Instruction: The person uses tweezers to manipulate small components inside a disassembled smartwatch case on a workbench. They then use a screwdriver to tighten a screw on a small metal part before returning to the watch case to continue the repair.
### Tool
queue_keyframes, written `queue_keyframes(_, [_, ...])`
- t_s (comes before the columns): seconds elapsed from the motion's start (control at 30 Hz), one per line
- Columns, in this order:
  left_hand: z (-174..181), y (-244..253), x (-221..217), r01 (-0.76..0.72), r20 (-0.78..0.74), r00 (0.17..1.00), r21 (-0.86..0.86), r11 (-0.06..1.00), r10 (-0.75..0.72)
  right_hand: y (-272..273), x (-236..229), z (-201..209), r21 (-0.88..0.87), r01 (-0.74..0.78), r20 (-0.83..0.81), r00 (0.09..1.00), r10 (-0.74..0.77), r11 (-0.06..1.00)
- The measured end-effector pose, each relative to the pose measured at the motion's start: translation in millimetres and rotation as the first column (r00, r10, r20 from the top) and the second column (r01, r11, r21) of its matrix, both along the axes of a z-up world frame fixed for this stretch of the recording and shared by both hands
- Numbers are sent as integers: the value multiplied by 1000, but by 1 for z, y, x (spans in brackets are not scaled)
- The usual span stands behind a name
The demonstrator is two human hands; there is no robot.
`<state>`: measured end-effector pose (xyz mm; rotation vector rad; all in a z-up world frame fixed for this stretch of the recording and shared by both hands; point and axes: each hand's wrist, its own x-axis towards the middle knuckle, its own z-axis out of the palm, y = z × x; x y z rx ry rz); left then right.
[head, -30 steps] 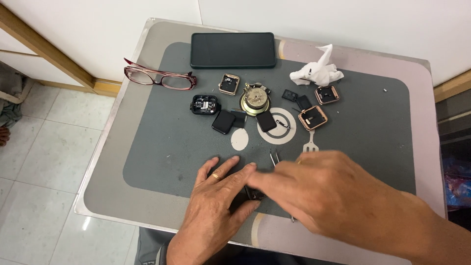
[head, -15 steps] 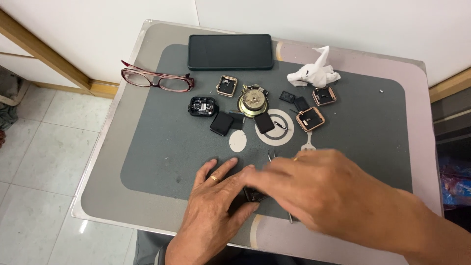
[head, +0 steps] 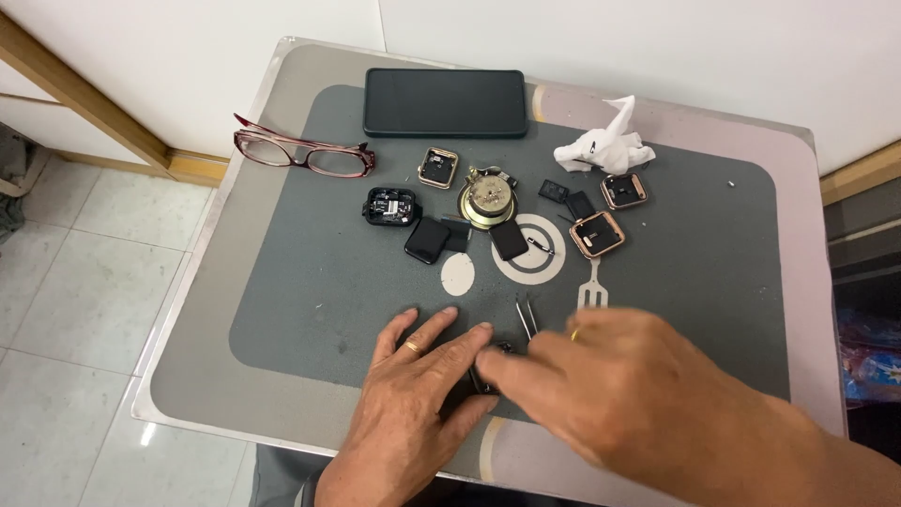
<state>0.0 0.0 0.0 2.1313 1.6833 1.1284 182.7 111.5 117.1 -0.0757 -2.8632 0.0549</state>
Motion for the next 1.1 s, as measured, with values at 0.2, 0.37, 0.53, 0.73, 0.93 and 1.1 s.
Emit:
queue_keyframes(0.2, [2, 0, 2, -14, 42, 999, 36, 999, 13, 4, 5, -1, -239, -48, 92, 993, 72, 970])
queue_keyframes(0.37, [1, 0, 1, 2, 25, 1000, -3, 1000, -2, 3, -3, 4, -54, 10, 12, 1000, -9, 998])
queue_keyframes(0.53, [2, 1, 2, -15, 57, 998, 33, 999, 13, 3, 3, -4, -196, -29, 80, 996, 45, 980])
queue_keyframes(0.73, [2, -1, 1, 6, 33, 999, -27, 1000, -5, 3, -1, 3, -49, 21, -7, 1000, -22, 999])
queue_keyframes(0.93, [-2, -1, 2, -13, 36, 999, 30, 999, 12, 1, 0, -2, -67, -7, -9, 1000, 7, 998])
queue_keyframes(1.1, [-4, -1, 2, -14, 17, 1000, 23, 1000, 13, 2, -4, 3, 8, -13, -69, 998, 13, 1000])
